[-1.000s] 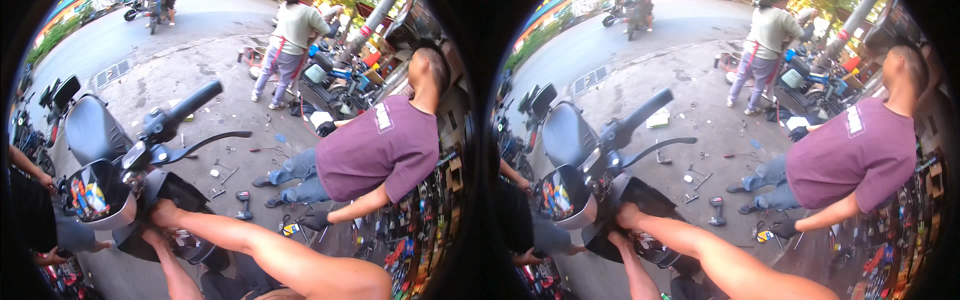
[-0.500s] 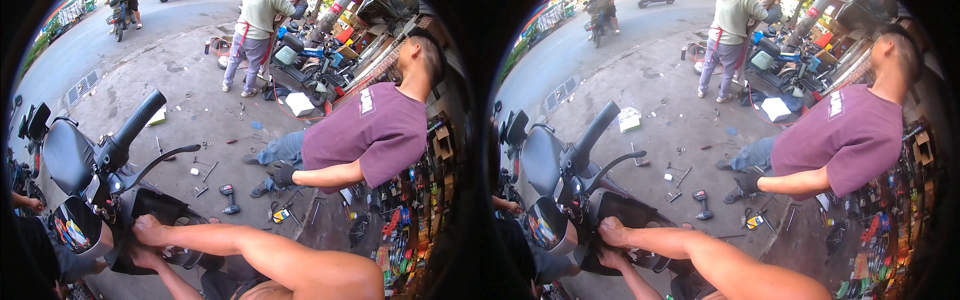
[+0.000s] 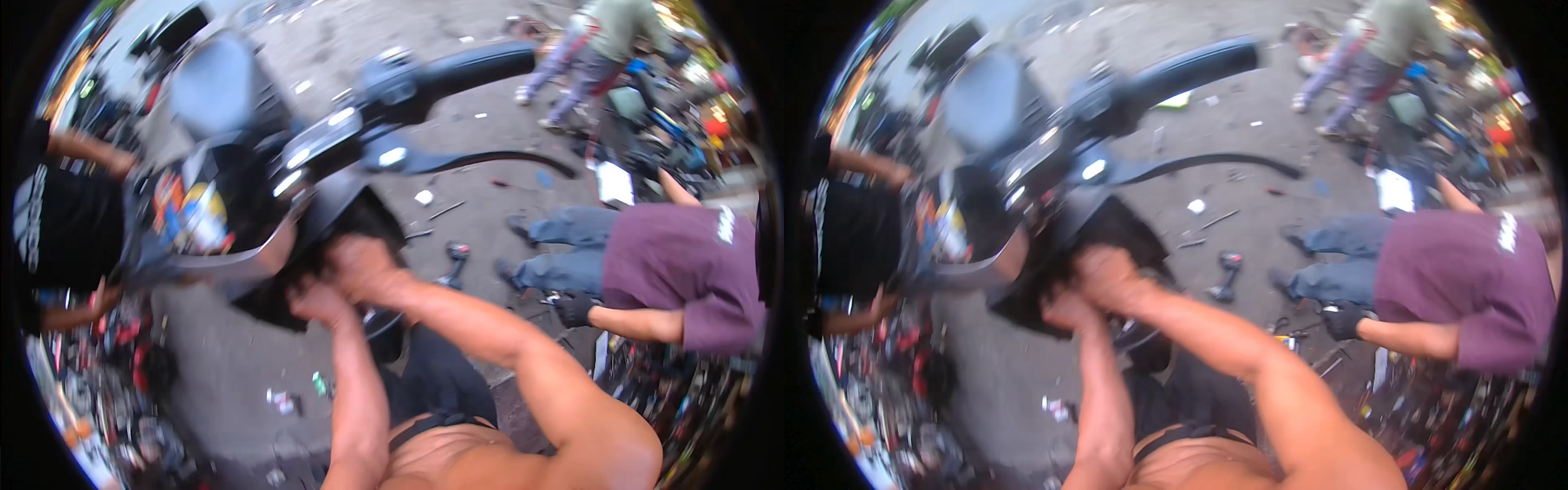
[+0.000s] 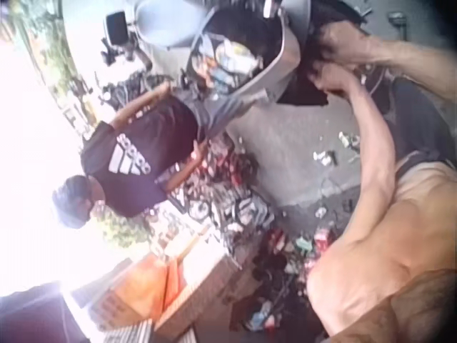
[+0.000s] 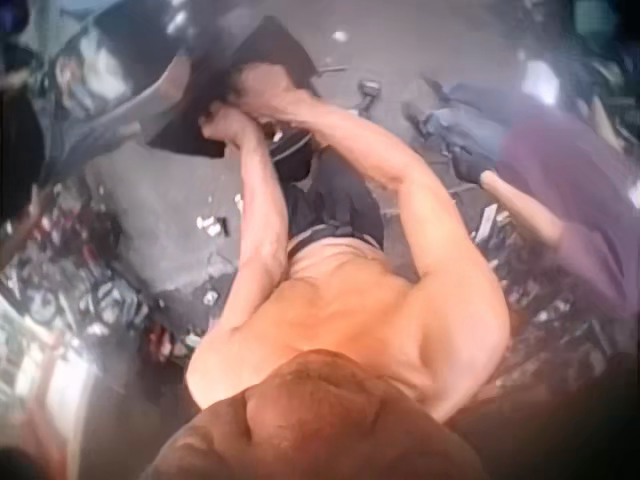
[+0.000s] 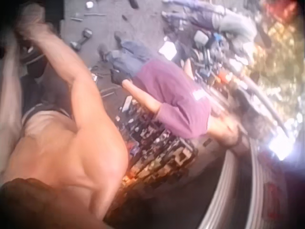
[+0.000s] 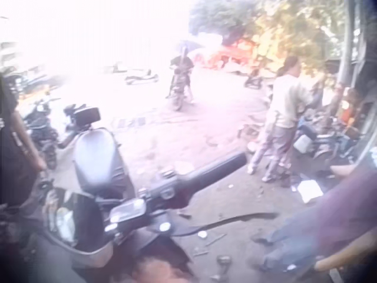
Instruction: Repairing and reassembling the front wiring and paneling of a motorcycle.
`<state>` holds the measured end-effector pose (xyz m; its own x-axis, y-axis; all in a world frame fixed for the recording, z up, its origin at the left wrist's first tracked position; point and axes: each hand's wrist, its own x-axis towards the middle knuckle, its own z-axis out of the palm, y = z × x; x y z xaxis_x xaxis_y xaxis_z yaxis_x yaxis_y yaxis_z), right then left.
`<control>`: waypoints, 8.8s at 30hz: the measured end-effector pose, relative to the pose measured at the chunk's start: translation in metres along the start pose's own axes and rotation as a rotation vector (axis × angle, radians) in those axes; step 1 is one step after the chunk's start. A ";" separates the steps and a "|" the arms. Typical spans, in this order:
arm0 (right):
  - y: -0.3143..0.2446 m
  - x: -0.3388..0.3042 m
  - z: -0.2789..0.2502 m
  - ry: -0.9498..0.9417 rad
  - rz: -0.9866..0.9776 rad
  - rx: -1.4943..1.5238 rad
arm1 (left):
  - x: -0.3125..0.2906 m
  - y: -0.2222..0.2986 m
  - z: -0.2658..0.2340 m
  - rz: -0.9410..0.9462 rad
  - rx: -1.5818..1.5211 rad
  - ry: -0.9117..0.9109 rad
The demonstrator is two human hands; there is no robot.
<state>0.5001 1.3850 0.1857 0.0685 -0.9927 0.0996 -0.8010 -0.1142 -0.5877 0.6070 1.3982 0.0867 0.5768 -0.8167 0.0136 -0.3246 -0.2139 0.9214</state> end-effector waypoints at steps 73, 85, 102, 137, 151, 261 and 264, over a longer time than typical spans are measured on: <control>-0.022 0.017 0.014 -0.150 0.052 0.526 | 0.014 0.024 -0.054 -0.144 -0.557 -0.253; -0.030 0.017 0.017 -0.106 0.102 0.490 | 0.018 0.022 -0.057 -0.139 -0.527 -0.283; -0.038 0.020 0.013 -0.155 0.151 0.380 | 0.027 0.015 -0.060 -0.238 -0.644 -0.319; -0.025 -0.013 0.046 0.158 0.142 0.803 | 0.034 0.060 -0.069 0.078 0.069 -0.312; -0.016 -0.005 0.062 0.159 0.315 0.565 | 0.028 0.064 -0.058 -0.232 -0.587 -0.292; 0.114 -0.412 0.046 0.844 1.427 0.732 | -0.061 -0.050 -0.155 -0.438 0.109 -1.115; 0.122 -0.438 -0.032 1.084 1.258 0.361 | -0.079 -0.060 -0.152 -0.359 0.200 -1.250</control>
<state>0.3539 1.8068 0.0962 -0.9865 -0.0062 -0.1636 0.1376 0.5097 -0.8493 0.6949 1.5573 0.0893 -0.3900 -0.6168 -0.6837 -0.4663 -0.5080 0.7242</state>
